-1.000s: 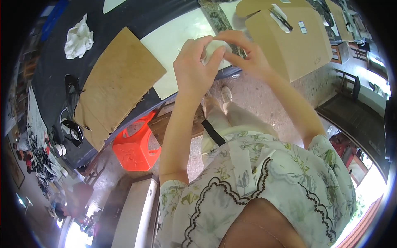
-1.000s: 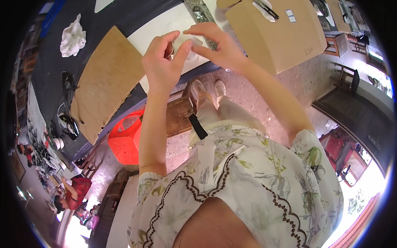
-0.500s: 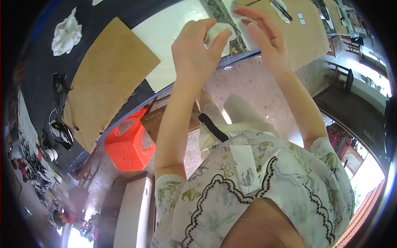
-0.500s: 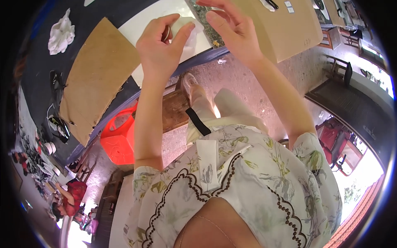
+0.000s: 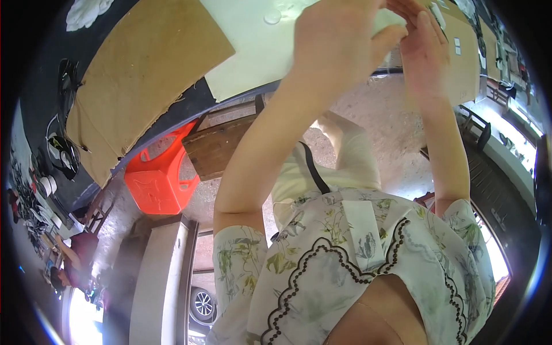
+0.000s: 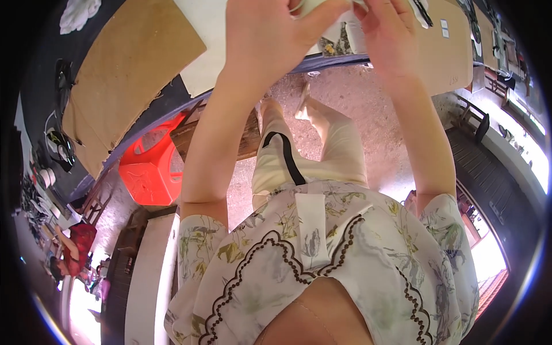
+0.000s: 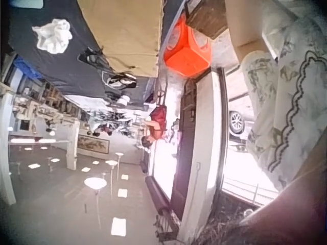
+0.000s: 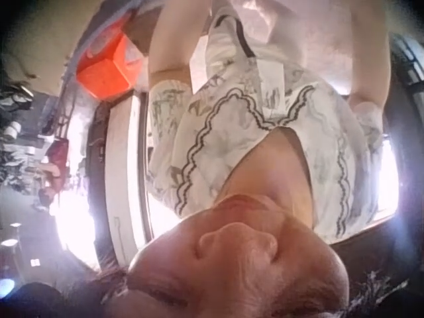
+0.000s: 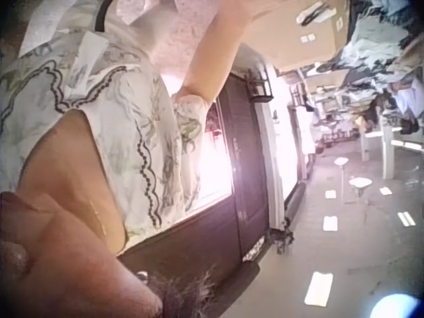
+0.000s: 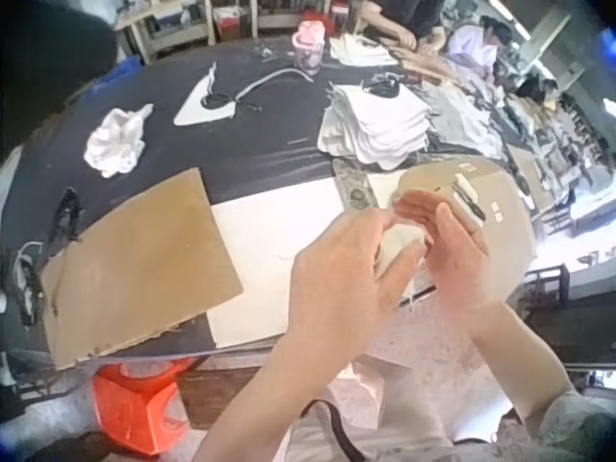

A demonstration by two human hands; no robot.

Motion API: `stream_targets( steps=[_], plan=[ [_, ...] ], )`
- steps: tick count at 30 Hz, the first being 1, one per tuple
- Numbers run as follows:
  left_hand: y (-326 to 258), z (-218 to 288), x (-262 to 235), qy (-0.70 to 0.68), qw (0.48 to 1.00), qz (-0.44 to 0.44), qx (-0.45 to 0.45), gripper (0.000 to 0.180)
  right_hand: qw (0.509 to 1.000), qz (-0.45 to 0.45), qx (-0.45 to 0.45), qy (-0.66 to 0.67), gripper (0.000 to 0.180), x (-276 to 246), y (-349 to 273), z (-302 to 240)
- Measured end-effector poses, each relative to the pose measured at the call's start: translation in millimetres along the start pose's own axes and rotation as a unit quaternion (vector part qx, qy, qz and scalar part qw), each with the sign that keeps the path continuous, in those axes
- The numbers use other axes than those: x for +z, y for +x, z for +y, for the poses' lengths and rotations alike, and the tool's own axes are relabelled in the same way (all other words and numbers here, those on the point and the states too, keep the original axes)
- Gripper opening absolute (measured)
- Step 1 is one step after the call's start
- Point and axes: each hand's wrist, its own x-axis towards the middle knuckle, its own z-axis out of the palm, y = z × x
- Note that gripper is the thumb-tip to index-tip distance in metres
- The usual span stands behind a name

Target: Cleaning and inspecting small circular shoe components using a cloth and a scraping tool.

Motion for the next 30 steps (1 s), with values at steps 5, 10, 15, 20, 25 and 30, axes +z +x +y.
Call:
stream_targets(
  steps=[5,10,15,20,25,30],
  plan=[
    [-1.4,-12.8,-1.9,-0.037,0.994,0.065,0.080,0.025,0.999,0.034,0.019,0.025,0.042,6.6,3.0,10.0],
    [2.1,-24.8,5.1,-0.151,0.985,0.060,0.056,0.026,0.999,0.015,0.033,-0.022,0.043,15.4,10.7,9.1],
    [3.7,-11.5,1.8,-0.028,0.998,0.025,0.043,0.026,0.998,0.027,0.061,-0.006,0.044,24.0,7.6,3.3],
    [7.1,-9.9,-8.4,-0.038,0.999,0.012,0.038,0.027,0.992,0.042,0.092,0.070,0.046,35.0,2.0,-11.4],
    [8.8,-3.7,-13.0,-0.010,0.999,-0.037,0.004,0.028,0.980,-0.001,0.077,0.186,0.048,16.0,5.7,-2.1],
    [3.9,-12.4,-14.6,-0.037,0.999,-0.013,0.028,0.029,0.976,0.015,0.059,0.208,0.046,13.3,6.9,2.7]
  ],
)
